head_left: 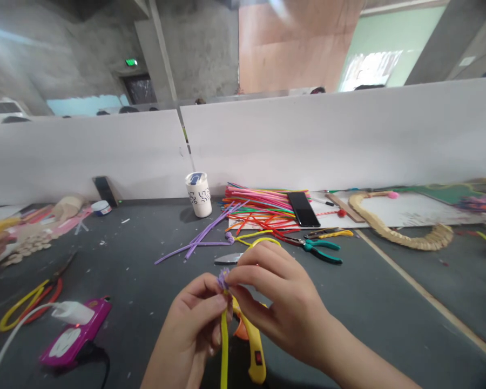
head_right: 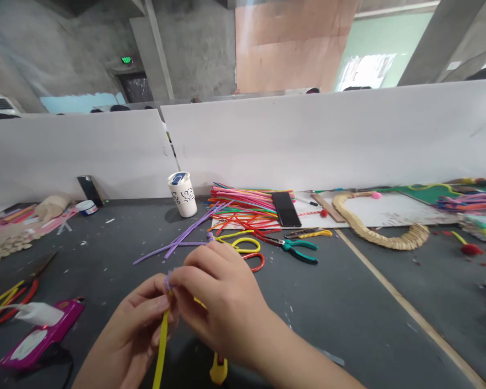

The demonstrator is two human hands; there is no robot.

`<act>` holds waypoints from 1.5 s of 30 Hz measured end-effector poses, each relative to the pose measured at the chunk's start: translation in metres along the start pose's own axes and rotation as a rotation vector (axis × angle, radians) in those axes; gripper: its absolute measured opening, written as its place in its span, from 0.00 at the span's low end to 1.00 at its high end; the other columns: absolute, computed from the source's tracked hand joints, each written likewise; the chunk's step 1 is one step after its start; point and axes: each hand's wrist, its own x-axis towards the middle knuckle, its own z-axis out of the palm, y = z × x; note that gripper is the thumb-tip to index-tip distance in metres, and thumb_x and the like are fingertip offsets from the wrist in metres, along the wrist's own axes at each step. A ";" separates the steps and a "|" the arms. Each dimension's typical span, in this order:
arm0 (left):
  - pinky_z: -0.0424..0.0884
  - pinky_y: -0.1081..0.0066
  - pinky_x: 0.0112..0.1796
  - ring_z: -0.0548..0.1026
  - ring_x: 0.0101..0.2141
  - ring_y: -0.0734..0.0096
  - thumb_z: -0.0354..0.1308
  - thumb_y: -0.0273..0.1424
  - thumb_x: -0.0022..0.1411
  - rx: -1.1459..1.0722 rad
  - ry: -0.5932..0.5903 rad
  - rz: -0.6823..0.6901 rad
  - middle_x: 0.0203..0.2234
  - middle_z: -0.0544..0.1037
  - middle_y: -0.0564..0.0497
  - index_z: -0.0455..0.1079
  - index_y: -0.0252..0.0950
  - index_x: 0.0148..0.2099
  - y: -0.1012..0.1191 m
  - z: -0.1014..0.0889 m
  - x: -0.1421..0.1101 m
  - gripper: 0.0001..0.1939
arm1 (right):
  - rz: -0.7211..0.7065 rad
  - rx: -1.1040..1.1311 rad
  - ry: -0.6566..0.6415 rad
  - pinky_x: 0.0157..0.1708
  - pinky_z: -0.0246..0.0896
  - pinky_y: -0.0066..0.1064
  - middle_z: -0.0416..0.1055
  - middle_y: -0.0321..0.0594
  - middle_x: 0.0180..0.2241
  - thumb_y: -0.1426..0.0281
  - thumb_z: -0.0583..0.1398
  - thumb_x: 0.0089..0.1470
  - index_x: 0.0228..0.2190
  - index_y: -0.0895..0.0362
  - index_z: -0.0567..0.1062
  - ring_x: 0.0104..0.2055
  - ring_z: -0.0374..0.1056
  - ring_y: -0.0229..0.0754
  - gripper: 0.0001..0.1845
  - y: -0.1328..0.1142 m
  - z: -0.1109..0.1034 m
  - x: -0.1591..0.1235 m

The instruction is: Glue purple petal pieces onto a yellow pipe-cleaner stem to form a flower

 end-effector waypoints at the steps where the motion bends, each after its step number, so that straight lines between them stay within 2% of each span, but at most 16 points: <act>1: 0.57 0.83 0.18 0.61 0.15 0.84 0.69 0.29 0.49 0.022 0.009 0.015 0.15 0.70 0.58 0.72 0.35 0.27 0.000 0.000 0.000 0.07 | 0.001 -0.003 -0.003 0.32 0.60 0.33 0.70 0.40 0.29 0.77 0.57 0.60 0.32 0.58 0.75 0.30 0.62 0.40 0.07 0.000 0.000 0.000; 7: 0.56 0.83 0.17 0.60 0.14 0.85 0.69 0.31 0.47 0.124 0.084 0.096 0.15 0.68 0.59 0.71 0.35 0.25 0.000 0.006 0.002 0.09 | 0.027 -0.008 -0.021 0.31 0.60 0.32 0.71 0.40 0.29 0.78 0.57 0.59 0.31 0.57 0.73 0.32 0.63 0.40 0.07 0.002 -0.002 0.001; 13: 0.58 0.83 0.17 0.62 0.14 0.84 0.68 0.28 0.45 0.172 0.137 0.139 0.13 0.68 0.59 0.70 0.35 0.23 0.005 0.017 0.004 0.08 | 0.035 -0.003 -0.029 0.32 0.60 0.31 0.70 0.40 0.29 0.79 0.57 0.59 0.30 0.58 0.73 0.31 0.63 0.40 0.08 0.006 -0.005 0.002; 17: 0.58 0.83 0.17 0.62 0.15 0.84 0.68 0.28 0.45 0.183 0.110 0.169 0.14 0.67 0.60 0.71 0.35 0.23 0.006 0.019 0.011 0.08 | 0.032 -0.010 -0.009 0.32 0.60 0.31 0.71 0.41 0.29 0.79 0.56 0.59 0.31 0.60 0.74 0.32 0.63 0.40 0.07 0.010 -0.006 0.002; 21: 0.58 0.83 0.17 0.61 0.15 0.84 0.69 0.28 0.46 0.177 0.032 0.170 0.14 0.67 0.60 0.71 0.35 0.23 0.004 0.010 0.031 0.09 | 0.071 0.011 0.012 0.32 0.61 0.31 0.71 0.41 0.30 0.79 0.57 0.57 0.31 0.59 0.74 0.32 0.64 0.41 0.07 0.017 -0.007 0.003; 24: 0.56 0.83 0.17 0.60 0.15 0.84 0.70 0.31 0.47 0.119 -0.062 0.086 0.15 0.68 0.60 0.71 0.35 0.25 0.003 -0.004 0.050 0.10 | 0.233 0.187 0.018 0.34 0.61 0.30 0.72 0.38 0.30 0.79 0.58 0.53 0.31 0.57 0.74 0.33 0.66 0.39 0.07 0.027 -0.009 0.005; 27: 0.56 0.83 0.17 0.62 0.16 0.84 0.71 0.30 0.46 0.113 -0.084 0.057 0.16 0.72 0.57 0.72 0.35 0.25 0.001 -0.017 0.063 0.10 | 0.554 0.453 0.005 0.37 0.62 0.30 0.71 0.34 0.31 0.78 0.59 0.49 0.32 0.55 0.73 0.34 0.66 0.38 0.08 0.039 -0.004 0.006; 29: 0.56 0.83 0.17 0.61 0.16 0.83 0.71 0.31 0.45 0.110 -0.086 0.052 0.16 0.72 0.57 0.73 0.35 0.26 -0.002 -0.024 0.067 0.10 | 0.710 0.579 -0.041 0.39 0.62 0.32 0.71 0.34 0.32 0.77 0.61 0.45 0.35 0.55 0.73 0.35 0.66 0.39 0.13 0.046 0.005 0.005; 32: 0.57 0.82 0.18 0.60 0.16 0.83 0.72 0.32 0.43 0.102 -0.086 0.050 0.15 0.70 0.58 0.74 0.36 0.25 -0.008 -0.030 0.068 0.10 | 0.795 0.699 -0.140 0.40 0.63 0.33 0.71 0.35 0.34 0.76 0.65 0.40 0.38 0.55 0.74 0.36 0.67 0.39 0.19 0.052 0.023 0.001; 35: 0.57 0.82 0.18 0.61 0.17 0.82 0.74 0.33 0.41 0.096 -0.071 0.063 0.16 0.71 0.58 0.75 0.37 0.24 -0.012 -0.033 0.068 0.11 | 0.846 0.808 -0.199 0.39 0.64 0.32 0.72 0.34 0.32 0.72 0.67 0.41 0.35 0.56 0.74 0.35 0.67 0.39 0.16 0.053 0.034 -0.002; 39: 0.57 0.81 0.19 0.62 0.18 0.81 0.75 0.35 0.38 0.105 -0.061 0.110 0.16 0.71 0.56 0.76 0.36 0.24 -0.014 -0.033 0.068 0.13 | 0.850 0.858 -0.204 0.41 0.62 0.33 0.72 0.35 0.33 0.72 0.67 0.40 0.32 0.56 0.74 0.36 0.67 0.39 0.13 0.050 0.035 -0.002; 41: 0.58 0.81 0.20 0.62 0.19 0.81 0.76 0.36 0.38 0.113 -0.054 0.144 0.17 0.72 0.56 0.77 0.36 0.24 -0.013 -0.032 0.068 0.13 | 0.814 0.808 -0.150 0.42 0.62 0.33 0.71 0.35 0.35 0.75 0.65 0.42 0.34 0.56 0.73 0.37 0.66 0.40 0.14 0.047 0.034 -0.002; 43: 0.59 0.82 0.20 0.63 0.20 0.81 0.76 0.36 0.39 0.117 -0.041 0.167 0.19 0.74 0.56 0.78 0.37 0.25 -0.013 -0.031 0.067 0.13 | 0.653 0.634 -0.028 0.42 0.62 0.33 0.69 0.36 0.36 0.79 0.62 0.44 0.36 0.55 0.71 0.39 0.65 0.40 0.15 0.043 0.032 -0.004; 45: 0.59 0.82 0.19 0.63 0.19 0.81 0.75 0.36 0.40 0.120 -0.027 0.171 0.18 0.73 0.57 0.78 0.38 0.25 -0.012 -0.031 0.066 0.12 | 0.384 0.369 0.042 0.41 0.62 0.32 0.67 0.38 0.37 0.81 0.59 0.48 0.37 0.55 0.71 0.39 0.64 0.39 0.14 0.040 0.029 -0.005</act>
